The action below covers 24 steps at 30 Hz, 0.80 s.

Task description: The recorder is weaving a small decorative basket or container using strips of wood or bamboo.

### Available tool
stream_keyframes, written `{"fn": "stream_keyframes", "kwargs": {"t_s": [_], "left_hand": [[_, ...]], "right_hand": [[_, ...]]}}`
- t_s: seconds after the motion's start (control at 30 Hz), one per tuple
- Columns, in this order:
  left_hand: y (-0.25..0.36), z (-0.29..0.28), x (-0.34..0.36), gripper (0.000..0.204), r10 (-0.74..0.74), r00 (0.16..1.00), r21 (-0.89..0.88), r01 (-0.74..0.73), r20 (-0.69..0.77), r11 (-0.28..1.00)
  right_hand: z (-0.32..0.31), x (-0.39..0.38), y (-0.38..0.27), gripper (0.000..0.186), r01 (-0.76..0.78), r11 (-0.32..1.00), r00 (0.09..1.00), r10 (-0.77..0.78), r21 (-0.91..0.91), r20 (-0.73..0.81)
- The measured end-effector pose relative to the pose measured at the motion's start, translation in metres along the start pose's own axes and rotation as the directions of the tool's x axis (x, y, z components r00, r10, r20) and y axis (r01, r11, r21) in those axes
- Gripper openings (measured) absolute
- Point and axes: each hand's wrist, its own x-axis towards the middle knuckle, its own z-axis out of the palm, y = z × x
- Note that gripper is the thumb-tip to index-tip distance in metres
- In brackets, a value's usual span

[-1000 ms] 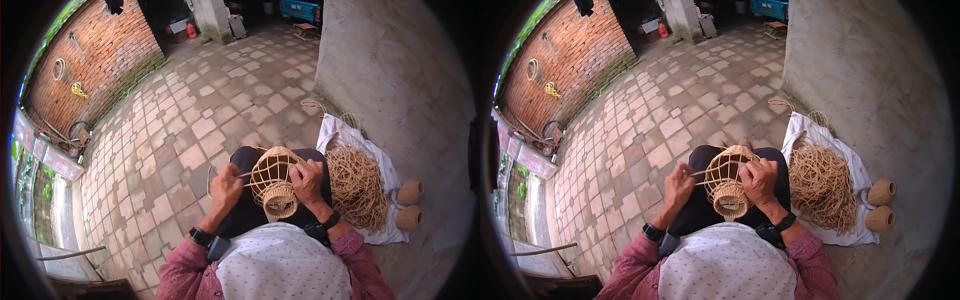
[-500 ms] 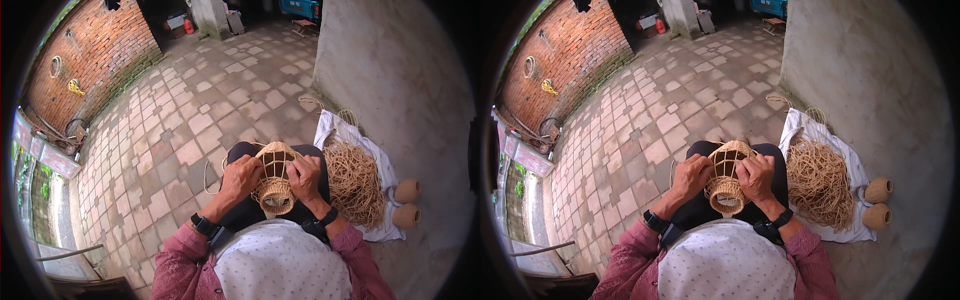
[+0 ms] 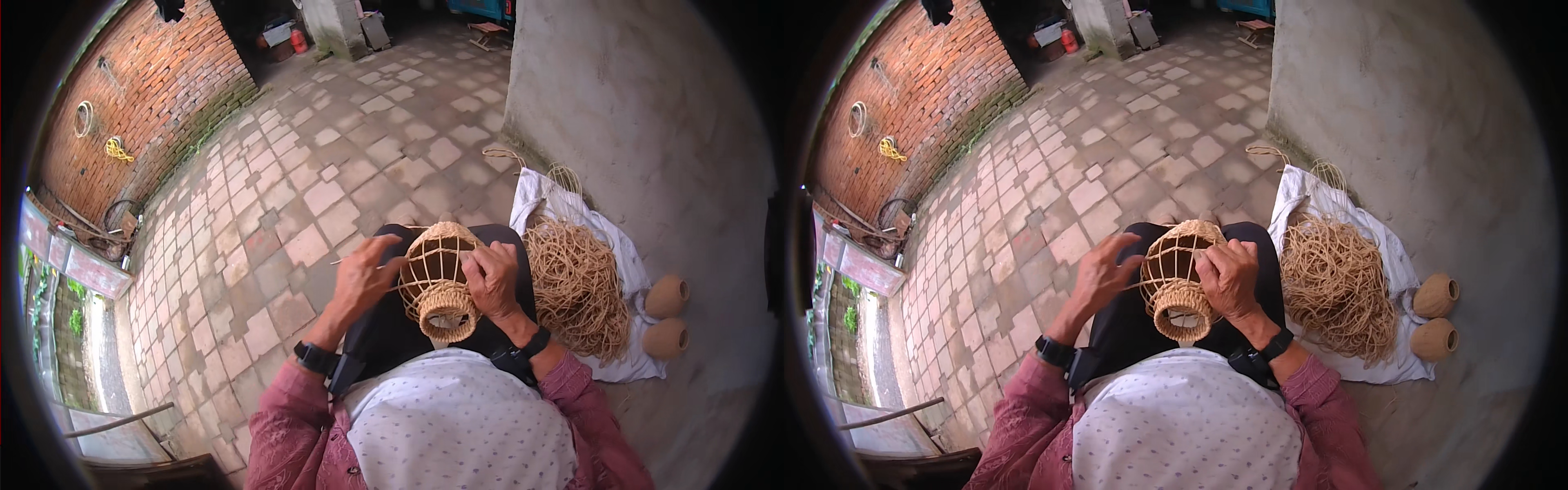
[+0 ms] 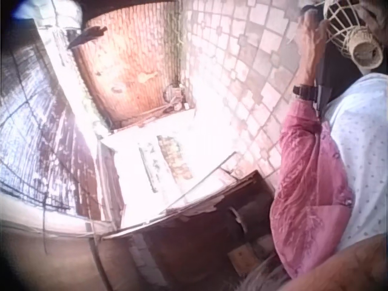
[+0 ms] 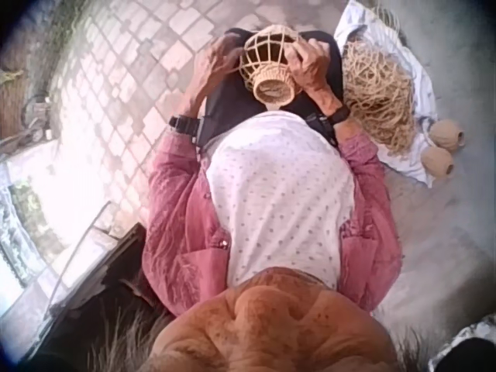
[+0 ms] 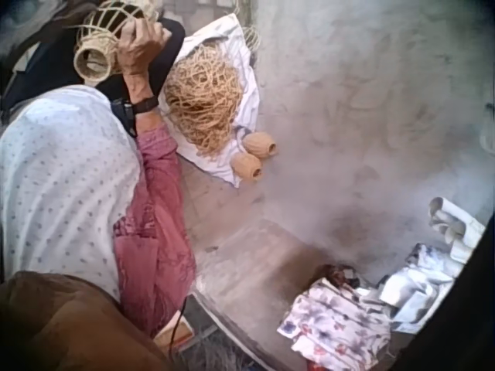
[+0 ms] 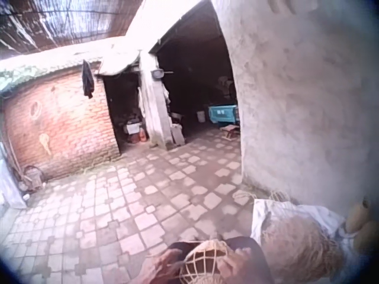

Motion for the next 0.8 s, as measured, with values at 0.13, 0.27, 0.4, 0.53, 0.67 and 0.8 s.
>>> {"fn": "stream_keyframes", "kwargs": {"t_s": [0.13, 0.27, 0.4, 0.53, 0.67, 0.8], "left_hand": [[0.004, 0.01, 0.007, 0.016, 0.124, 0.988, 0.002, -0.125, 0.093, 0.992], [-0.056, -0.014, -0.018, 0.016, -0.199, 0.979, -0.166, 0.191, -0.038, 0.968], [-0.18, -0.047, -0.083, 0.025, -0.379, 0.923, 0.364, 0.378, -0.072, 0.851], [-0.097, -0.029, -0.036, 0.025, -0.165, 0.986, 0.315, 0.166, -0.033, 0.934], [-0.017, 0.014, 0.006, 0.019, 0.107, 0.994, -0.047, -0.106, 0.016, 0.993], [-0.003, 0.014, 0.006, 0.014, 0.187, 0.979, 0.075, -0.193, 0.081, 0.978]], "right_hand": [[-0.001, 0.0, 0.002, 0.026, -0.02, 1.0, 1.0, 0.02, 0.01, 0.012], [-0.011, 0.002, 0.006, 0.02, -0.028, 0.999, 0.999, 0.028, -0.019, 0.025], [-0.008, 0.004, 0.004, 0.022, -0.025, 1.0, 1.0, 0.025, -0.014, 0.011], [-0.012, 0.003, 0.003, 0.022, -0.056, 0.998, 0.998, 0.056, -0.013, 0.018], [-0.004, 0.002, 0.0, 0.021, -0.042, 0.999, 0.999, 0.042, 0.019, 0.02], [-0.003, 0.0, 0.005, 0.02, -0.056, 0.998, 0.998, 0.056, 0.016, 0.022]]}}
